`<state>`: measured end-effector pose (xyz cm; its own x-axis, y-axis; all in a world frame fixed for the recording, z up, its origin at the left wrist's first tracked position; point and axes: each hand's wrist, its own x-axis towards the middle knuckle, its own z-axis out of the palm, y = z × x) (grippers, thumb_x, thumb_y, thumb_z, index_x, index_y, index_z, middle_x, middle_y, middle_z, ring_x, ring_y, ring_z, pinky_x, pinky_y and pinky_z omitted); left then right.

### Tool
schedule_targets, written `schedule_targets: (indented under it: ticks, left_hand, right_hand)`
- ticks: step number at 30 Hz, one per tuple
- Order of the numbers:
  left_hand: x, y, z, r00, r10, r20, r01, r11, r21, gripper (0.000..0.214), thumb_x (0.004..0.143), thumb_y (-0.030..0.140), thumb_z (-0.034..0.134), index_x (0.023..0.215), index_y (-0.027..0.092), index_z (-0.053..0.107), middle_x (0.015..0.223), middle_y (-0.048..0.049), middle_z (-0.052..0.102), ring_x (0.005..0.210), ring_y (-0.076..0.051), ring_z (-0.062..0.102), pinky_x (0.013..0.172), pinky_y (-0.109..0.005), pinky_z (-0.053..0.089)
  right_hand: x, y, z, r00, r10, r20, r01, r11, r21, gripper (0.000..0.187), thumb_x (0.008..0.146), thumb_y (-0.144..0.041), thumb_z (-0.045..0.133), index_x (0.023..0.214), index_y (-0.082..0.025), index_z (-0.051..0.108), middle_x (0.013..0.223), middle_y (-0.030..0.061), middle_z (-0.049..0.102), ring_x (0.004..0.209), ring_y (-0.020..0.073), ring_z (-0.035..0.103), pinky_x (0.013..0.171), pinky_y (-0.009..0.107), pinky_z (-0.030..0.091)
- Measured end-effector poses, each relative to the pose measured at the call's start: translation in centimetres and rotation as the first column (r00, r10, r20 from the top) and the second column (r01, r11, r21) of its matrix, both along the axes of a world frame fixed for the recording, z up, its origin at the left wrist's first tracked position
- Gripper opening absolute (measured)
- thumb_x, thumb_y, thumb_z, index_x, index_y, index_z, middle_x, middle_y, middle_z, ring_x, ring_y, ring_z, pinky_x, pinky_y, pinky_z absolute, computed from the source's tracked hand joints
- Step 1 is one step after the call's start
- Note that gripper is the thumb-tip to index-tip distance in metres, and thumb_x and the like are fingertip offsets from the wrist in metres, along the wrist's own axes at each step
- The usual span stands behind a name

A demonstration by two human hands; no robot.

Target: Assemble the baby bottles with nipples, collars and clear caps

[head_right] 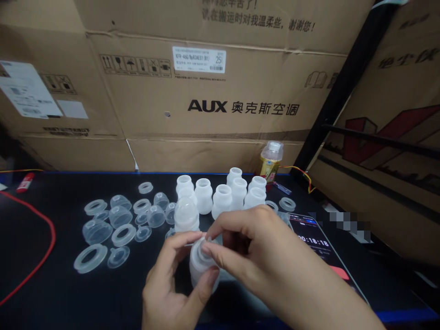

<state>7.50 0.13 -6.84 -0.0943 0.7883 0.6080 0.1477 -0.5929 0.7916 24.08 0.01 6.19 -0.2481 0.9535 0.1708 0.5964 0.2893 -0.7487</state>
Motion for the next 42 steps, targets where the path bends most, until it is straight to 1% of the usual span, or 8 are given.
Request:
schedule_targets:
  ticks: [7, 14, 19, 22, 32, 34, 37, 42]
  left_hand:
    - [-0.1, -0.2, 0.0, 0.999, 0.017, -0.028, -0.018, 0.999, -0.041, 0.030, 0.097, 0.042, 0.082, 0.125, 0.037, 0.073, 0.109, 0.0018, 0.084, 0.093, -0.023, 0.085, 0.085, -0.036, 0.070]
    - [0.1, -0.1, 0.1, 1.000, 0.002, -0.002, -0.002, 1.000, -0.004, 0.027, 0.097, 0.033, 0.080, 0.123, 0.035, 0.074, 0.108, 0.0019, 0.083, 0.096, -0.022, 0.084, 0.089, -0.033, 0.069]
    - [0.8, -0.1, 0.3, 1.000, 0.016, 0.022, -0.017, 1.000, 0.016, 0.027, 0.096, 0.027, 0.078, 0.122, 0.033, 0.073, 0.109, 0.0010, 0.081, 0.096, -0.021, 0.083, 0.089, -0.032, 0.068]
    - [1.4, -0.2, 0.5, 0.998, 0.053, 0.046, -0.054, 0.998, 0.025, 0.025, 0.097, 0.024, 0.071, 0.119, 0.034, 0.071, 0.107, 0.0024, 0.080, 0.096, -0.020, 0.081, 0.088, -0.031, 0.067]
    - [2.2, 0.0, 0.3, 0.995, 0.066, 0.077, -0.071, 0.995, 0.064, 0.026, 0.097, 0.020, 0.069, 0.119, 0.034, 0.072, 0.108, 0.0030, 0.079, 0.097, -0.016, 0.079, 0.091, -0.026, 0.063]
    - [2.4, 0.1, 0.4, 0.994, 0.050, 0.096, -0.056, 0.996, 0.064, 0.026, 0.096, 0.018, 0.067, 0.116, 0.034, 0.071, 0.105, 0.0035, 0.078, 0.093, -0.015, 0.079, 0.087, -0.024, 0.064]
    - [2.5, 0.2, 0.6, 0.994, 0.033, 0.105, -0.038, 0.998, 0.048, 0.023, 0.095, 0.019, 0.067, 0.112, 0.034, 0.070, 0.101, 0.0039, 0.078, 0.087, -0.015, 0.079, 0.083, -0.024, 0.064]
    - [2.2, 0.4, 0.4, 0.993, 0.018, 0.117, -0.024, 0.998, 0.054, 0.018, 0.094, 0.023, 0.069, 0.109, 0.033, 0.068, 0.101, 0.0029, 0.077, 0.084, -0.016, 0.079, 0.080, -0.024, 0.064]
  right_hand:
    - [-0.1, 0.1, -0.4, 1.000, -0.004, 0.008, 0.003, 1.000, 0.021, 0.013, 0.096, -0.037, 0.081, 0.088, -0.030, 0.089, 0.069, -0.0054, 0.079, 0.061, 0.0112, 0.067, 0.059, 0.020, 0.049]
    - [-0.4, 0.1, -0.5, 1.000, 0.002, 0.017, -0.002, 0.999, 0.039, 0.014, 0.094, -0.029, 0.080, 0.083, -0.027, 0.087, 0.063, -0.0037, 0.075, 0.054, 0.0111, 0.065, 0.053, 0.019, 0.048]
    - [-1.0, -0.1, -1.7, 0.980, -0.159, 0.116, 0.139, 0.976, 0.167, 0.026, 0.093, -0.053, 0.086, 0.095, -0.027, 0.090, 0.060, -0.0002, 0.074, 0.057, 0.0177, 0.069, 0.054, 0.024, 0.051]
    - [-1.6, -0.2, -2.4, 0.971, -0.202, 0.127, 0.174, 0.964, 0.202, 0.030, 0.094, -0.058, 0.085, 0.098, -0.028, 0.090, 0.060, 0.0001, 0.073, 0.059, 0.0195, 0.070, 0.055, 0.025, 0.053]
    - [-0.2, -1.5, -3.9, 0.972, -0.208, 0.107, 0.192, 0.971, 0.144, 0.019, 0.100, -0.051, 0.080, 0.101, -0.036, 0.091, 0.067, -0.0004, 0.077, 0.064, 0.0202, 0.073, 0.062, 0.027, 0.060]
    - [0.2, -1.6, -4.0, 0.958, -0.274, 0.081, 0.256, 0.949, 0.184, 0.024, 0.097, -0.055, 0.081, 0.102, -0.034, 0.091, 0.066, 0.0002, 0.076, 0.063, 0.0211, 0.073, 0.059, 0.028, 0.060]
    - [0.6, -1.4, -4.2, 0.910, -0.415, 0.015, 0.396, 0.877, 0.270, 0.036, 0.091, -0.064, 0.084, 0.102, -0.030, 0.092, 0.061, 0.0012, 0.073, 0.062, 0.0229, 0.073, 0.054, 0.028, 0.060]
    - [1.1, -1.5, -5.0, 0.830, -0.546, -0.112, 0.554, 0.786, 0.274, 0.048, 0.084, -0.071, 0.084, 0.104, -0.028, 0.092, 0.060, 0.0014, 0.071, 0.060, 0.0237, 0.073, 0.049, 0.029, 0.059]
